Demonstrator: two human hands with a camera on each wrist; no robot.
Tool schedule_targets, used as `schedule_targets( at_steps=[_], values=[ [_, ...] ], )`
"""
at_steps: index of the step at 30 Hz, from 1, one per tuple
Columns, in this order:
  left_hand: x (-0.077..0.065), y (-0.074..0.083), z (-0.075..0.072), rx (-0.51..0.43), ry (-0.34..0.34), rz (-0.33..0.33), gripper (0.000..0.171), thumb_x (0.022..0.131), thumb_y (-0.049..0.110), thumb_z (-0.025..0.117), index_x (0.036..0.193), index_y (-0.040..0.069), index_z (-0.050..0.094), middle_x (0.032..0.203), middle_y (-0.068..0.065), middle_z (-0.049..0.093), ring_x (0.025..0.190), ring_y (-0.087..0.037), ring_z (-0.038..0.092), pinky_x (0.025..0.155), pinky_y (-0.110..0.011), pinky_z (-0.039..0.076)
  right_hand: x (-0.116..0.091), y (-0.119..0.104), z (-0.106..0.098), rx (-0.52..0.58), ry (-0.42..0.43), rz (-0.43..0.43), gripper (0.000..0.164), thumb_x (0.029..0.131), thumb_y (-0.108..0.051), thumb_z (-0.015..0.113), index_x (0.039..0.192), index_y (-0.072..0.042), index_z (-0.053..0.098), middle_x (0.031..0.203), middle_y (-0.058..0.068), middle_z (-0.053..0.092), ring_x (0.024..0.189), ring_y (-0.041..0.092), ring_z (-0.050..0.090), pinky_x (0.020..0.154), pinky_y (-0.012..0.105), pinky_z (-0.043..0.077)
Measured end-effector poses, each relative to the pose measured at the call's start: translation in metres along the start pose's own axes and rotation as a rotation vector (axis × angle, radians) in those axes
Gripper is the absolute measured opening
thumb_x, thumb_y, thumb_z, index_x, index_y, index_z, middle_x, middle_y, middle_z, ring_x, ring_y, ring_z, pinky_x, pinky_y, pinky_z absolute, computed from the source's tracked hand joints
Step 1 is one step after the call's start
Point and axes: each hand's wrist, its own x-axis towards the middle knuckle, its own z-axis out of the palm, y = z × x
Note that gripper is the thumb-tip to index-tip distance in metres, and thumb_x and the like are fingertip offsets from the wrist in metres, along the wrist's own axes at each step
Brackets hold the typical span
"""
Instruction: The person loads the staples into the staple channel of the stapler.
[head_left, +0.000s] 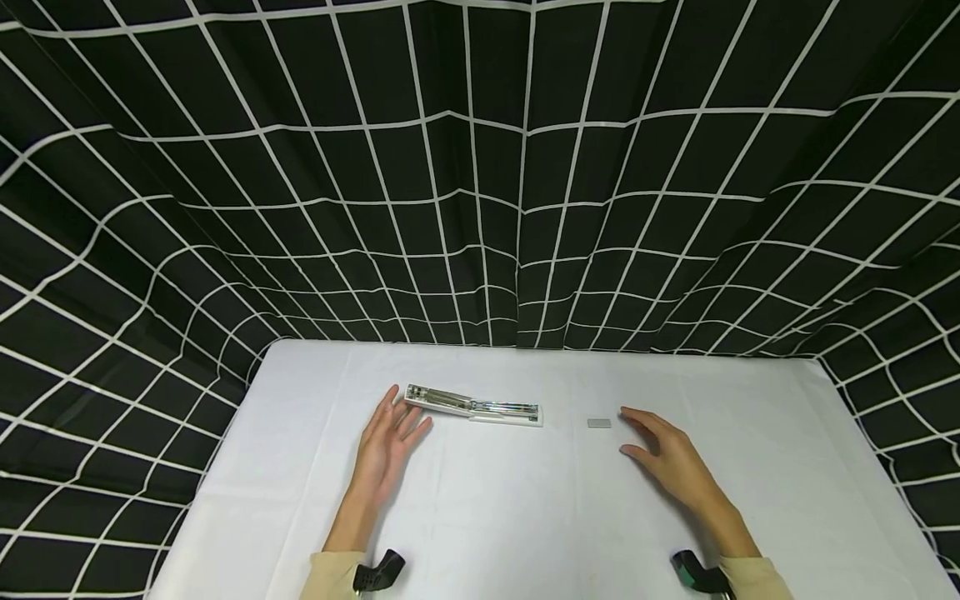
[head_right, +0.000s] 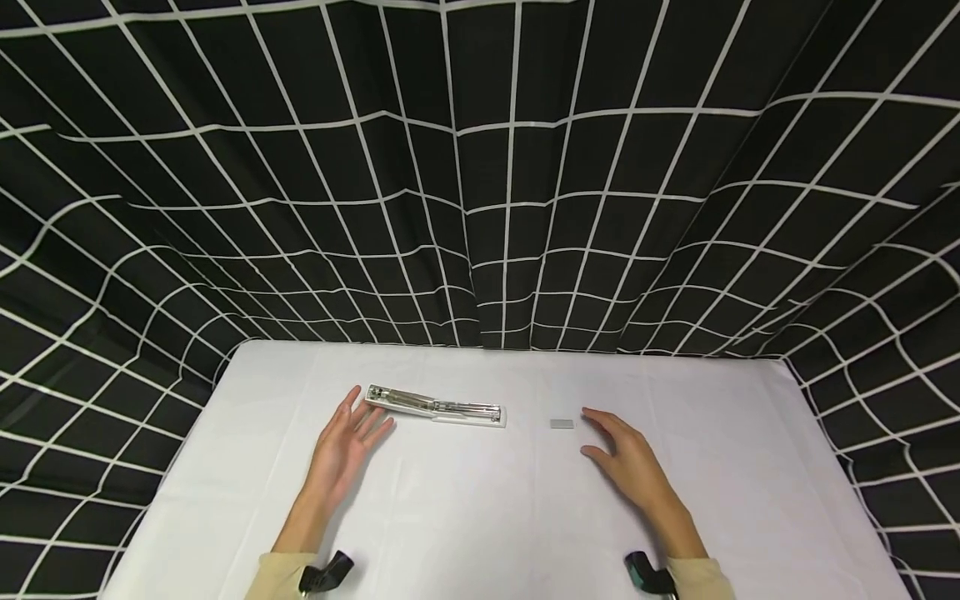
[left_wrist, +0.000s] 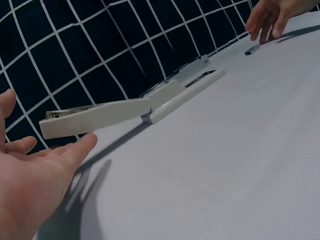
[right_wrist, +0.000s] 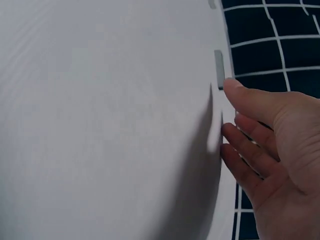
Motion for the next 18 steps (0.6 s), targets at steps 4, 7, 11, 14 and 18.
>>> schedule_targets(
  at_steps=[4,7,11,14,18],
  values=[
    [0.004,-0.004,0.000,-0.070,-0.003,-0.011,0.056,0.109,0.021,0.027,0.157,0.005,0.003,0.158,-0.028,0.011,0.145,-0.043,0.016,0.116,-0.053,0.028,0.007,-0.002,0.006,-0.001,-0.008,0.006,0.056,0.080,-0.005,0.079,0.132,-0.001,0.058,0.129,0.019,0.061,0.121,0.039,0.055,0.100,0.053,0.044],
    [0.006,-0.007,-0.001,-0.106,-0.015,-0.012,0.058,0.109,0.025,0.028,0.157,0.007,0.001,0.159,-0.026,0.007,0.147,-0.041,0.013,0.116,-0.057,0.024,0.015,-0.003,0.012,0.012,0.013,-0.005,0.056,0.078,-0.003,0.081,0.130,-0.001,0.059,0.123,0.016,0.065,0.112,0.034,0.062,0.096,0.050,0.047],
    [0.009,-0.010,-0.001,-0.143,-0.053,-0.006,0.060,0.109,0.028,0.027,0.157,0.008,-0.003,0.161,-0.024,0.002,0.147,-0.040,0.009,0.116,-0.062,0.019,0.023,-0.005,0.018,0.054,0.020,-0.025,0.056,0.076,-0.002,0.082,0.128,-0.002,0.061,0.116,0.011,0.069,0.103,0.028,0.066,0.091,0.044,0.051],
    [0.011,-0.013,-0.001,-0.167,-0.058,-0.006,0.061,0.109,0.029,0.027,0.157,0.007,-0.002,0.161,-0.024,0.004,0.147,-0.040,0.010,0.116,-0.062,0.019,0.028,-0.007,0.020,0.078,0.014,-0.032,0.054,0.077,-0.002,0.081,0.127,-0.001,0.062,0.112,0.008,0.071,0.103,0.027,0.067,0.093,0.043,0.050],
    [0.013,-0.016,0.001,-0.200,-0.045,-0.002,0.061,0.108,0.029,0.030,0.156,0.005,0.002,0.160,-0.025,0.009,0.146,-0.041,0.013,0.116,-0.060,0.021,0.031,-0.007,0.021,0.064,0.014,-0.030,0.050,0.077,-0.001,0.081,0.124,-0.002,0.064,0.103,0.003,0.073,0.100,0.024,0.067,0.094,0.042,0.048]
  ],
)
